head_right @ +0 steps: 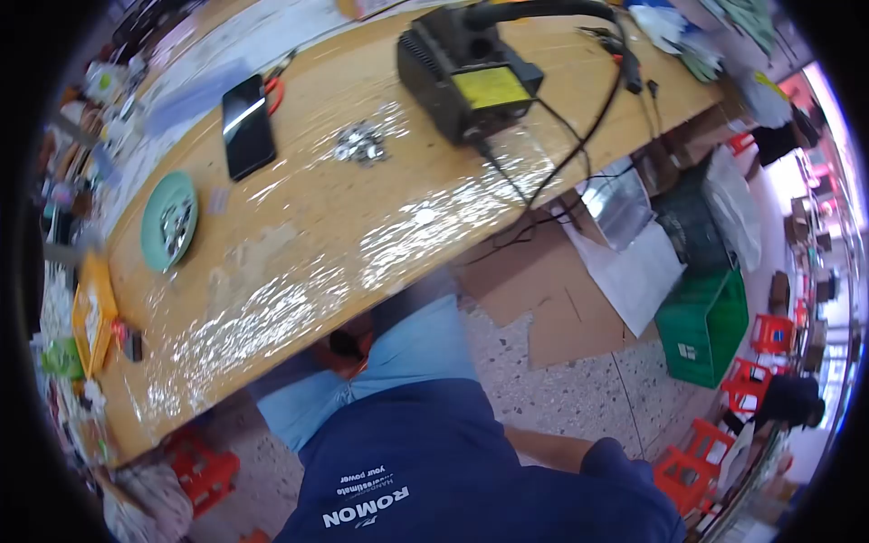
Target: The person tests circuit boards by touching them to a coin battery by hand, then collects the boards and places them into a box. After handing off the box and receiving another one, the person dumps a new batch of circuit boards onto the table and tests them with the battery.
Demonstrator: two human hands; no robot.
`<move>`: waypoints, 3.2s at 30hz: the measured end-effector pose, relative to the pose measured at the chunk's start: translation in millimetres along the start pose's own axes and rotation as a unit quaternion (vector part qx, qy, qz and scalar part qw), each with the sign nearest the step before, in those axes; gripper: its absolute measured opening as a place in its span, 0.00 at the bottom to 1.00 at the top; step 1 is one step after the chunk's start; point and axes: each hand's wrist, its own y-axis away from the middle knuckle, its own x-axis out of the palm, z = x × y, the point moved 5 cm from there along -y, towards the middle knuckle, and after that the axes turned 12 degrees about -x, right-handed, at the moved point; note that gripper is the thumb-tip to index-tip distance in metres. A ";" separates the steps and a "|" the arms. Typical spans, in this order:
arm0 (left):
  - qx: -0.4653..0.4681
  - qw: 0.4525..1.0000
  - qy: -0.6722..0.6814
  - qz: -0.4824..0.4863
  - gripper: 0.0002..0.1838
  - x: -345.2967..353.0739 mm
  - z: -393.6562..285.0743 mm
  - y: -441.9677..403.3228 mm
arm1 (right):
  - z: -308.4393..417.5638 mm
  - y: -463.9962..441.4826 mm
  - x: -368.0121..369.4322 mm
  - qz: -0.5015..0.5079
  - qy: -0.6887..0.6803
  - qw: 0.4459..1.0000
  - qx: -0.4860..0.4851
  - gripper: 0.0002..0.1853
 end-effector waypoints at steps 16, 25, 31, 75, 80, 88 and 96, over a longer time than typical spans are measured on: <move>0.107 0.989 -0.074 -0.068 0.26 -66.5 -87.2 -136.3 | 137.1 182.0 -169.3 0.456 -0.119 0.882 0.022 0.28; 0.171 0.976 -0.051 -0.124 0.25 -88.1 -129.6 -188.6 | 172.9 9.1 -376.5 0.550 -0.123 0.802 0.197 0.37; 0.201 0.969 -0.036 -0.137 0.24 -70.6 -149.6 -211.9 | 221.2 -18.9 -565.4 0.221 -0.270 0.840 0.415 0.33; 0.244 0.899 0.041 -0.361 0.20 -156.4 -192.9 -183.4 | 424.6 -91.8 -938.2 -0.463 0.470 0.749 0.059 0.38; 0.251 0.888 0.056 -0.381 0.20 -166.7 -200.5 -176.2 | 352.3 -149.8 -891.4 -0.486 0.254 0.833 0.078 0.27; 0.248 0.874 0.085 -0.409 0.19 -172.4 -190.3 -175.7 | 258.4 -210.2 -824.6 -0.442 0.223 0.831 0.252 0.36; 0.204 0.878 0.125 -0.414 0.18 -123.6 -123.8 -188.6 | 260.0 -225.8 -812.5 -0.416 0.262 0.845 0.209 0.39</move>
